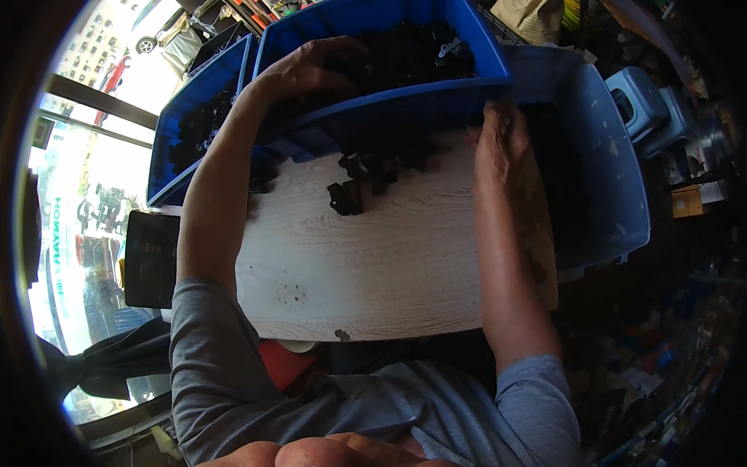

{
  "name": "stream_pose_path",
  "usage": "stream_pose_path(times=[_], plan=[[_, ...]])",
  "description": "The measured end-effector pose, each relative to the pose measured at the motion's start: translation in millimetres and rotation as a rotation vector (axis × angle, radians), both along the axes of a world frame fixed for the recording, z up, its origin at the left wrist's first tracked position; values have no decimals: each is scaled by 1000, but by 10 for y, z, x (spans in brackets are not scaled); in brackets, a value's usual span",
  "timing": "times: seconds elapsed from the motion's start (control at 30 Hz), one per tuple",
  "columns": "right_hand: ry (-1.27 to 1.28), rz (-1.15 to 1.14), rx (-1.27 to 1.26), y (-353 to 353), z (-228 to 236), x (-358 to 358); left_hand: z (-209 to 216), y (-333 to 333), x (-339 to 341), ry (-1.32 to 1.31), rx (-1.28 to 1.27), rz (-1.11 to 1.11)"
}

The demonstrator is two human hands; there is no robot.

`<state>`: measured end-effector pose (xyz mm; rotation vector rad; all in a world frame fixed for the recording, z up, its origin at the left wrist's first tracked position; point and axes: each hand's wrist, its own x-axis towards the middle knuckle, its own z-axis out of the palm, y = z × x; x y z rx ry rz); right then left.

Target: Assembling small black plastic components at a mechanical assembly station.

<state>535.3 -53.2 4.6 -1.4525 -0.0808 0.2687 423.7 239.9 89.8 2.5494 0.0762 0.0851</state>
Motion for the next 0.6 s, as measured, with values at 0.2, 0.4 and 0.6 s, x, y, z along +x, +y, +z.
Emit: stream_pose_path(times=[0.2, 0.4, 0.6], plan=[[-49, -6, -14, -19, 33, -7, 92, -33, -50, -24, -91, 98], [-23, 33, -10, -39, 58, -19, 298, -214, -214, -153, -56, 232], [-24, 16, 17, -16, 28, -14, 551, -628, -490, -282, -207, 280]])
